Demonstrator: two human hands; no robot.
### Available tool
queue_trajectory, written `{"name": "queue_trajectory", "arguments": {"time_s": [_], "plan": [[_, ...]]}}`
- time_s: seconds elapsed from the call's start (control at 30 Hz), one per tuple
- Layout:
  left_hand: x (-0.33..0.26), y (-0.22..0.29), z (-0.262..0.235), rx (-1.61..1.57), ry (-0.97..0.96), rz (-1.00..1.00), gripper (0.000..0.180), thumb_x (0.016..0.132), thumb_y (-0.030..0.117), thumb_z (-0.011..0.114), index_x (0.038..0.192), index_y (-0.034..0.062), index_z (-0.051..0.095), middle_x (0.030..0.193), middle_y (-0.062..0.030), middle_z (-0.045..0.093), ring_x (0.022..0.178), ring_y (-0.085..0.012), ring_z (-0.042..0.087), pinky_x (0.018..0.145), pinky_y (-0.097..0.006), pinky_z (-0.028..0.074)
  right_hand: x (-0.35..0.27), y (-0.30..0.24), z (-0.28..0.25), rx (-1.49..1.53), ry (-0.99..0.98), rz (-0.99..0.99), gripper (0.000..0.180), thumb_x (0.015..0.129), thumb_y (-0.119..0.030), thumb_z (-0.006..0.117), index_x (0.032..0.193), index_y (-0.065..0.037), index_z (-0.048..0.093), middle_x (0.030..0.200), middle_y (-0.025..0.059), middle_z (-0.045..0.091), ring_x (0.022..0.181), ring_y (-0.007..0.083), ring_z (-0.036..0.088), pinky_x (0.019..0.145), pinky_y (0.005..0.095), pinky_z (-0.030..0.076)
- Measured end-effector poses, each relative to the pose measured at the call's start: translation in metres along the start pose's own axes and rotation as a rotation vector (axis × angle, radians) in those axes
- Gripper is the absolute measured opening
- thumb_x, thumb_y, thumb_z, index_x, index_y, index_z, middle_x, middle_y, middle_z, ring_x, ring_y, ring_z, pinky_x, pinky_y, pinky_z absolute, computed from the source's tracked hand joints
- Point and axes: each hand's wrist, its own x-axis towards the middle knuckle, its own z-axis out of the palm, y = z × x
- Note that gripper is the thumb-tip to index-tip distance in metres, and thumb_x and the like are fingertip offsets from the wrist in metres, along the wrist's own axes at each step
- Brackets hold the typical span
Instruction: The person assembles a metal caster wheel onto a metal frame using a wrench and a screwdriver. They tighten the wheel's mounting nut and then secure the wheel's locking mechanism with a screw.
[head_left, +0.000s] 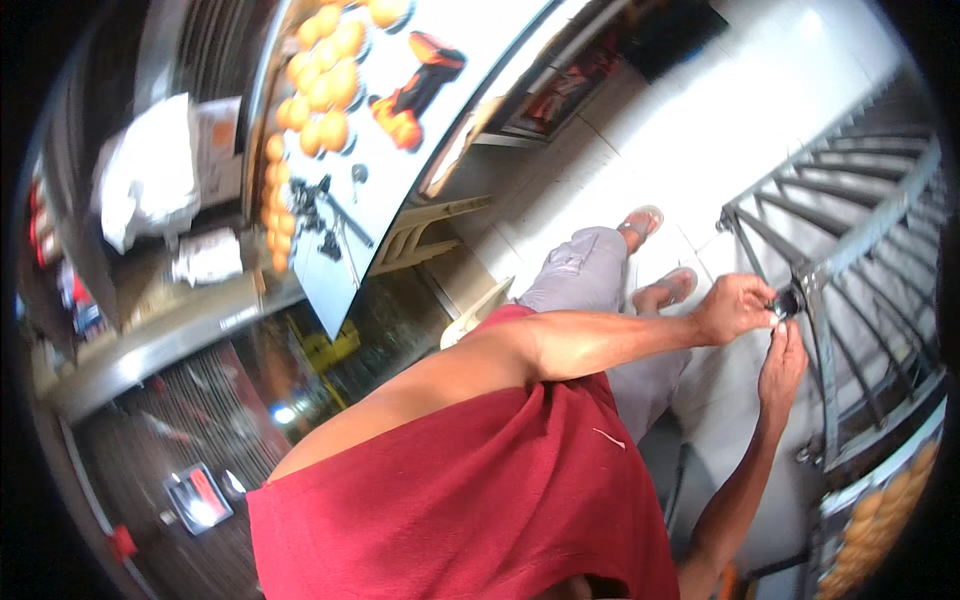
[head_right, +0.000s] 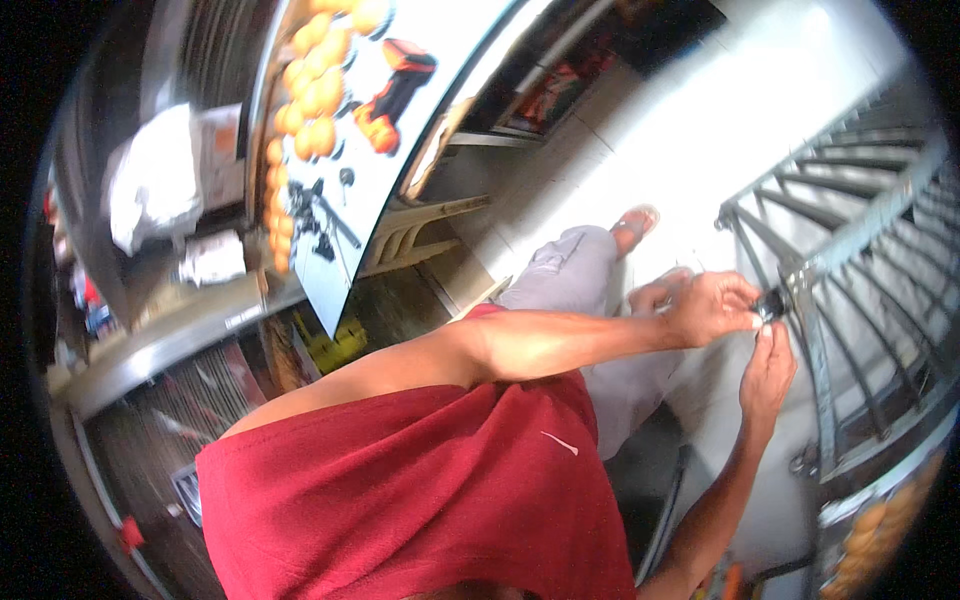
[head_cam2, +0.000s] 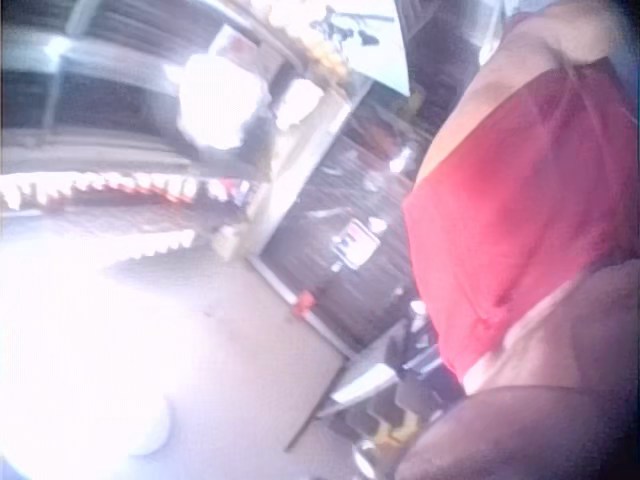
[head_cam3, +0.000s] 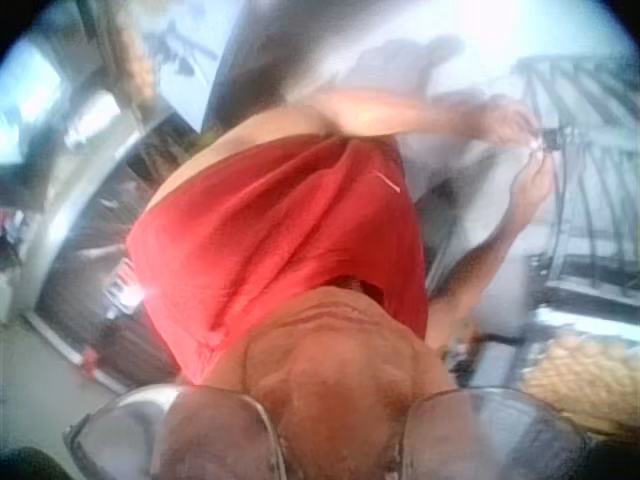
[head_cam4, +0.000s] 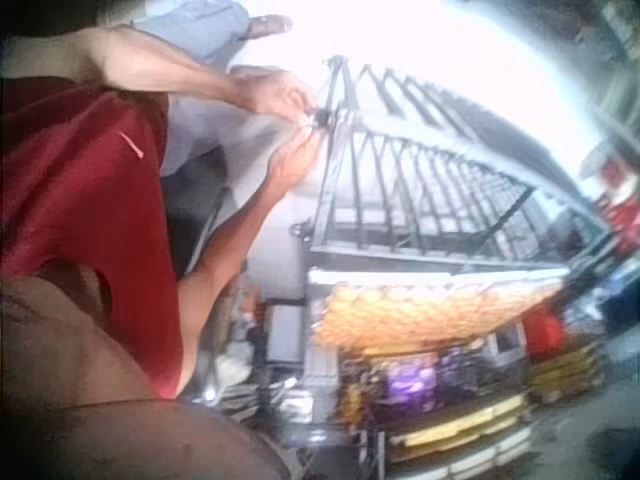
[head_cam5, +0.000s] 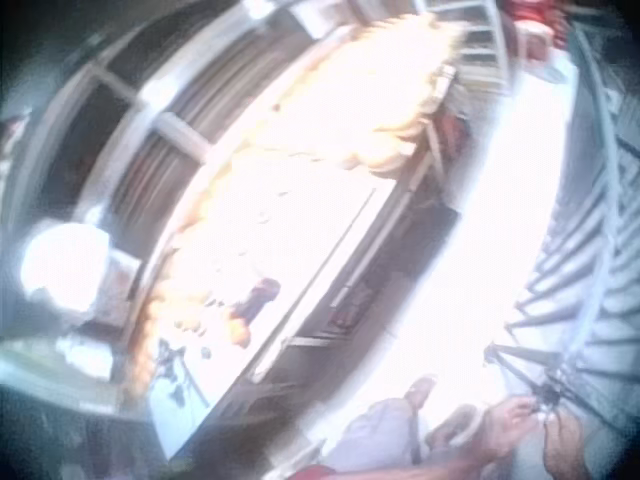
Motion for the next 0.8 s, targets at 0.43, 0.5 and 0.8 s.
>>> {"name": "queue_trajectory", "arguments": {"time_s": [0.43, 0.5, 0.8], "plan": [[-0.030, 0.031, -0.046, 0.551, 0.004, 0.239, 0.058, 0.077, 0.020, 0.079, 0.127, 0.0001, 0.058, 0.120, -0.0203, 0.057, 0.116, -0.0353, 0.056, 0.099, -0.042, 0.046, -0.010, -0.012, 0.035, 0.918, 0.028, 0.487, 0.031, 0.107, -0.031, 0.041, 0.090, -0.009, 0.053, 0.072, -0.0005, 0.048, 0.066, 0.0125, 0.047, 0.061, 0.0291, 0.041], [-0.060, 0.057, -0.109, 0.593, 0.035, 0.335, 0.051, 0.079, 0.018, 0.076, 0.125, 0.0008, 0.060, 0.117, -0.0188, 0.059, 0.112, -0.0349, 0.058, 0.096, -0.042, 0.048, -0.027, -0.011, 0.048, 0.785, 0.024, 0.592, 0.028, 0.106, -0.029, 0.044, 0.088, -0.009, 0.053, 0.073, -0.0005, 0.049, 0.063, 0.0124, 0.047, 0.059, 0.0292, 0.042], [-0.366, 0.182, -0.454, 1.013, 1.599, 0.268, 0.020, 0.087, 0.008, 0.066, 0.106, 0.0027, 0.066, 0.104, -0.0164, 0.065, 0.103, -0.0340, 0.060, 0.090, -0.044, 0.048, 0.007, -0.362, 0.292, -0.015, -0.683, -0.429, 0.016, 0.099, -0.012, 0.058, 0.098, 0.004, 0.060, 0.079, 0.0067, 0.060, 0.073, 0.0124, 0.055, 0.068, 0.0284, 0.047]]}}
